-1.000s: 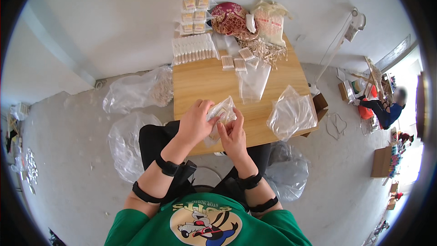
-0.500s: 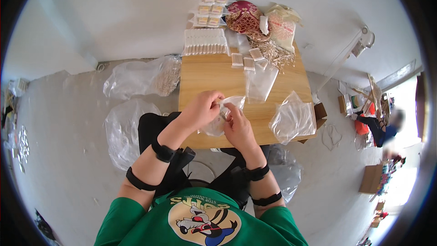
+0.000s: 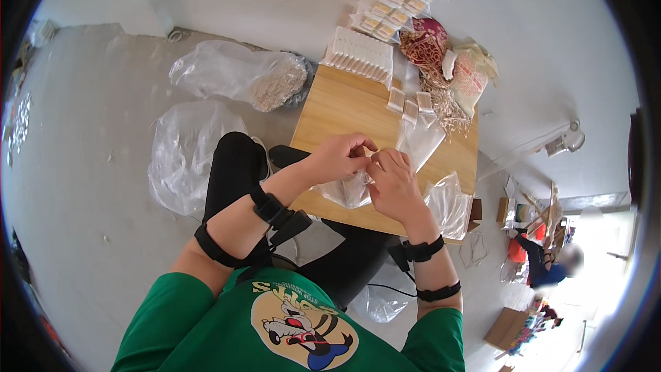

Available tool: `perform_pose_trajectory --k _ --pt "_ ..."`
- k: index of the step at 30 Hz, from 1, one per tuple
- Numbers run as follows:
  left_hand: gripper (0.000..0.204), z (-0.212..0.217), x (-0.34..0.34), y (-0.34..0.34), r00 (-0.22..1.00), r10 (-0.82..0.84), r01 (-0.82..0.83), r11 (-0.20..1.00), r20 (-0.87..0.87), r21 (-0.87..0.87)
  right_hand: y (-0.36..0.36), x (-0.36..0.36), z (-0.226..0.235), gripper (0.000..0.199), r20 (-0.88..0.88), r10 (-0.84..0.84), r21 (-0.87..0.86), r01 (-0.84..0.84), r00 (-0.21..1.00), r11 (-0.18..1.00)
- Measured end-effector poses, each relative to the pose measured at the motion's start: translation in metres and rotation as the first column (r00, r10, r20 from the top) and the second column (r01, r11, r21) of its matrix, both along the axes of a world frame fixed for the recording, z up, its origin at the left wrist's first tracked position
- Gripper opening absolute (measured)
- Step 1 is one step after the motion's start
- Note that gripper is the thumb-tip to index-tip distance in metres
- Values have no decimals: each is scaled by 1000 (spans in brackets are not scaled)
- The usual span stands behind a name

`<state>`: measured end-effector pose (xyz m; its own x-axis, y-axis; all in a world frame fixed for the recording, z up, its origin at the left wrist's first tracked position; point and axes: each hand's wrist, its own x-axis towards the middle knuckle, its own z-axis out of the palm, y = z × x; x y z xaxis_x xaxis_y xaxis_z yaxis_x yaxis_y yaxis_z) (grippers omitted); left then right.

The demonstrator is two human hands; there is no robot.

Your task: Placing small boxed items into a plastic sleeve or tray and then into a larger plastic bag.

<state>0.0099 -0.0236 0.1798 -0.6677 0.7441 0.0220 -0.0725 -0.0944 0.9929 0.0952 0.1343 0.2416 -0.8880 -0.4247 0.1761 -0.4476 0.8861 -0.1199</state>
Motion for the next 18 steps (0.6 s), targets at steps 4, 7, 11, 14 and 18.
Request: perform_pose_trajectory --k 4,7,11,14,18 --pt "25 -10 2 -2 996 -10 8 1000 83 30 6 -2 3 21 33 16 -23 -16 999 1000" --pt "21 -20 1 1 978 -34 8 992 207 123 13 -4 7 17 78 8 18 -9 997 1000" --pt "29 -70 -12 -2 972 107 -125 989 207 76 12 2 8 15 -34 -64 -47 63 997 997" --pt "48 -109 -17 -11 982 147 -135 986 119 -102 16 10 -12 17 -205 -224 -198 184 953 963" --pt "58 -129 -4 -5 951 136 -93 982 279 -163 17 17 -33 21 -247 -208 -195 162 946 967"
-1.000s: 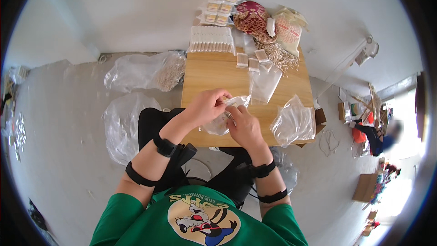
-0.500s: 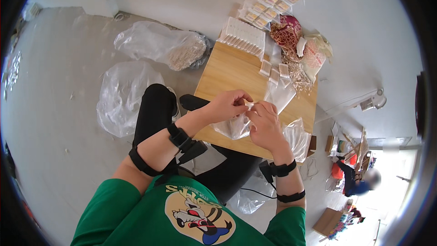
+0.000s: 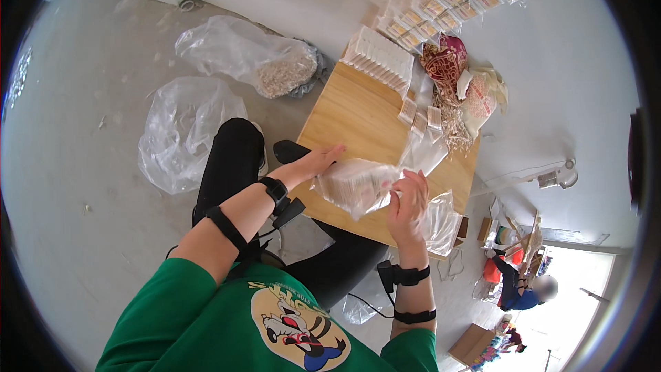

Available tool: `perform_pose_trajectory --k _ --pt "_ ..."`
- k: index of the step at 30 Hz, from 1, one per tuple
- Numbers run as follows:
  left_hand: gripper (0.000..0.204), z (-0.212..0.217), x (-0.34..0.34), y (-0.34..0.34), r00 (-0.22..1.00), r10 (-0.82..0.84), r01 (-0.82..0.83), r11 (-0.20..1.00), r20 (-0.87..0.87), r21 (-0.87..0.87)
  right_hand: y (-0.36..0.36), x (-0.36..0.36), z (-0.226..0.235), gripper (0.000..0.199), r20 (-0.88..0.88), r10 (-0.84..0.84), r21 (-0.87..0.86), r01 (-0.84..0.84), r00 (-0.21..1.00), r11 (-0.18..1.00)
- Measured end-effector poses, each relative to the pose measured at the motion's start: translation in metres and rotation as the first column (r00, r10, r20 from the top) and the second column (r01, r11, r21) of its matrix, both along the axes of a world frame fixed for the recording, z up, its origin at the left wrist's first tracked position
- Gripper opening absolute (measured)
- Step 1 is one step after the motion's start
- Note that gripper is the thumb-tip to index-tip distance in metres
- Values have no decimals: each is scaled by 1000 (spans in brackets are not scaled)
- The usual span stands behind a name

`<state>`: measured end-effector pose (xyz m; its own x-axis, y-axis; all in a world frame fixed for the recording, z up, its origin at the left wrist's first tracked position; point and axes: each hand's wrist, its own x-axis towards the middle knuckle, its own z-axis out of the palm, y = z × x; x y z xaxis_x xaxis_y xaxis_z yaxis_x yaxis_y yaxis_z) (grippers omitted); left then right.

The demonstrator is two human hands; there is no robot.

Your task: Placing small boxed items into a plastic sleeve or tray and then into a larger plastic bag.

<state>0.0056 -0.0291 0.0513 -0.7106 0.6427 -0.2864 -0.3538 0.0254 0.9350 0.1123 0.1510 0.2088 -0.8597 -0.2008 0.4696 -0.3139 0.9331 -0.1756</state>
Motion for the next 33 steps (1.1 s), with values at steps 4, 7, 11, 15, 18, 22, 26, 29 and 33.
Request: perform_pose_trajectory --k 4,7,11,15,18,22,26,29,33 --pt "60 4 2 2 998 -64 64 998 19 -4 -11 -5 14 19 158 75 114 -94 985 989" --pt "63 1 4 6 986 -166 165 983 -3 79 -5 -7 18 15 292 129 83 -159 948 984" --pt "58 -17 8 15 993 -112 108 988 25 106 -11 -3 31 12 213 206 199 -249 955 948" --pt "58 -10 5 12 985 -150 141 984 82 107 -18 -13 31 13 224 271 212 -318 936 924" --pt "62 -11 1 12 970 -189 163 971 149 173 -16 -19 7 22 283 267 -70 -258 921 964" --pt "69 1 -4 4 953 -214 186 972 214 145 -3 -30 -15 20 236 168 -85 -151 957 985" --pt "71 22 -3 -15 955 -144 107 983 259 151 7 -47 -27 16 101 -12 -194 31 995 980" --pt "71 13 -10 -26 951 -139 103 985 278 140 13 -54 -36 9 167 -225 -286 266 960 921" --pt "65 19 -17 -29 969 -76 64 996 234 58 44 -55 -74 5 411 -529 -320 661 743 679"
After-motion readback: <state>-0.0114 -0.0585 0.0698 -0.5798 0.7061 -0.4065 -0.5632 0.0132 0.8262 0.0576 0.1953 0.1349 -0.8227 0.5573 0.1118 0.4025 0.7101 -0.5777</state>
